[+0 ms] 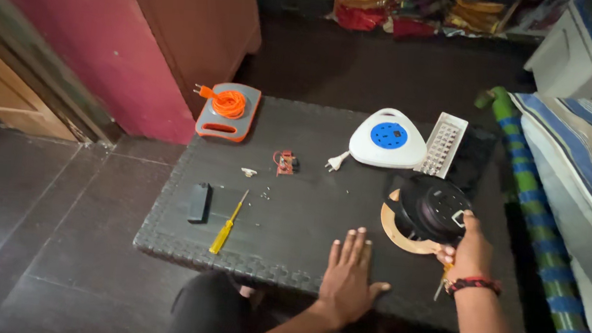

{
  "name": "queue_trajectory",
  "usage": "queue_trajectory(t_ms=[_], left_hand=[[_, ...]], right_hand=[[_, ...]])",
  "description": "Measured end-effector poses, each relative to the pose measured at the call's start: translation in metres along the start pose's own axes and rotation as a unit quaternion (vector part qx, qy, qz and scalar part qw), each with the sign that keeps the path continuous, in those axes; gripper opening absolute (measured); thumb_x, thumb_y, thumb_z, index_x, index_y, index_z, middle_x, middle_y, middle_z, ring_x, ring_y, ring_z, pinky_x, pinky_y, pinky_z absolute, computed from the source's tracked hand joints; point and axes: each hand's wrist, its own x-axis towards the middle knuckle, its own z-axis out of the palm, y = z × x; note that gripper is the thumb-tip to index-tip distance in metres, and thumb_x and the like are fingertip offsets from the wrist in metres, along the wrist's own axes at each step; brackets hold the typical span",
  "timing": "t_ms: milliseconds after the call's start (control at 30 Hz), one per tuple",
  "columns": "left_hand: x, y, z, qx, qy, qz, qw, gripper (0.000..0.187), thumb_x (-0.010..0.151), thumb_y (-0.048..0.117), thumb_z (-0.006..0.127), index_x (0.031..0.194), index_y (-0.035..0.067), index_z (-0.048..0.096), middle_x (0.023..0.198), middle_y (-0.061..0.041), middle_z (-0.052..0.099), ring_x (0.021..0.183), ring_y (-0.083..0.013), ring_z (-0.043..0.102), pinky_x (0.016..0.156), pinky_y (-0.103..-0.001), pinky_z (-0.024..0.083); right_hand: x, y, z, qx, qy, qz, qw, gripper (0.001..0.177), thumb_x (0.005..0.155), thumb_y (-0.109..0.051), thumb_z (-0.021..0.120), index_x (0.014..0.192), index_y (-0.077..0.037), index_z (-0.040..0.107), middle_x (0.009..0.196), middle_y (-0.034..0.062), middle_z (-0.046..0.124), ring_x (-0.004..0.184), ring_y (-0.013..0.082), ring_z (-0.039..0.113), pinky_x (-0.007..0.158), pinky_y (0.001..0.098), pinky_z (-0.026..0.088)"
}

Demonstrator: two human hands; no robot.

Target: The person disassembles a black circular electronic device using a yellow screwdriver, removes screws, and separates the casing to expose internal components. They then manipulate wires and small parts on the table.

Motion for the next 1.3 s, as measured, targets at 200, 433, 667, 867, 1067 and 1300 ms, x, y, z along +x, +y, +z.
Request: queue_trajectory(t_ms=[200, 433, 667, 867, 1067, 1300], left_hand=[[-0.008, -0.007, 0.004, 0.02, 0.026, 0.013, 0.999, 0.096, 0.092, 0.062, 0.057, 0.156, -0.004, 0.028, 0.166, -0.022, 0.019, 0.155, -0.0358, 0.013, 0.123, -0.053, 0.01], [0.0, -0.02, 0.006, 0.003, 0.055, -0.012, 0.998, 0.096, 0.091, 0.061, 0.059, 0.153, -0.007, 0.031, 0.164, -0.025, 0.02, 0.153, -0.0382, 0.015, 0.122, -0.053, 0.012], [0.052, -0.072, 0.079, -0.416, 0.112, -0.142, 0.891, 0.054, 0.09, 0.023, 0.06, 0.134, -0.008, 0.057, 0.135, -0.026, 0.059, 0.131, -0.0413, 0.047, 0.112, -0.057, 0.036], [0.057, -0.089, 0.042, -0.847, 0.059, -0.225, 0.478, 0.04, 0.092, 0.023, 0.061, 0.125, 0.0, 0.062, 0.121, -0.016, 0.069, 0.115, -0.0308, 0.062, 0.102, -0.047, 0.047], [0.052, -0.08, -0.017, -0.824, 0.091, -0.323, 0.457, 0.041, 0.099, 0.033, 0.059, 0.126, 0.003, 0.066, 0.12, -0.009, 0.073, 0.107, -0.022, 0.069, 0.09, -0.036, 0.051], [0.049, -0.13, 0.003, -0.783, 0.12, -0.353, 0.498, 0.035, 0.106, 0.035, 0.059, 0.124, 0.008, 0.07, 0.114, -0.008, 0.072, 0.082, -0.021, 0.061, 0.065, -0.036, 0.037]], right_hand=[[0.013, 0.012, 0.0, -0.029, -0.051, -0.001, 0.998, 0.03, 0.095, -0.038, 0.068, 0.099, -0.01, 0.059, 0.071, 0.0051, 0.054, 0.042, 0.0125, 0.041, 0.037, 0.0275, 0.029], [0.009, 0.016, 0.011, -0.003, -0.108, 0.028, 0.994, 0.023, 0.093, -0.039, 0.059, 0.097, -0.016, 0.058, 0.072, 0.0054, 0.056, 0.038, 0.0137, 0.037, 0.036, 0.0285, 0.027], [0.012, 0.044, 0.023, -0.115, -0.248, 0.093, 0.957, 0.027, 0.096, -0.041, 0.062, 0.096, -0.014, 0.059, 0.076, 0.0012, 0.055, 0.051, 0.0124, 0.043, 0.04, 0.0255, 0.03], [-0.005, 0.048, 0.037, -0.166, -0.337, 0.096, 0.922, 0.034, 0.099, -0.044, 0.056, 0.099, -0.01, 0.064, 0.078, 0.0009, 0.055, 0.058, 0.0125, 0.052, 0.043, 0.0242, 0.034], [-0.027, 0.044, 0.049, -0.285, -0.358, 0.025, 0.889, 0.05, 0.103, -0.052, 0.051, 0.094, -0.006, 0.069, 0.067, -0.0006, 0.05, 0.052, 0.0091, 0.045, 0.042, 0.0232, 0.03], [0.021, 0.037, 0.018, -0.283, -0.105, -0.21, 0.93, 0.035, 0.094, -0.016, 0.047, 0.101, -0.007, 0.08, 0.066, 0.0034, 0.068, 0.048, 0.0074, 0.051, 0.042, 0.0236, 0.039]])
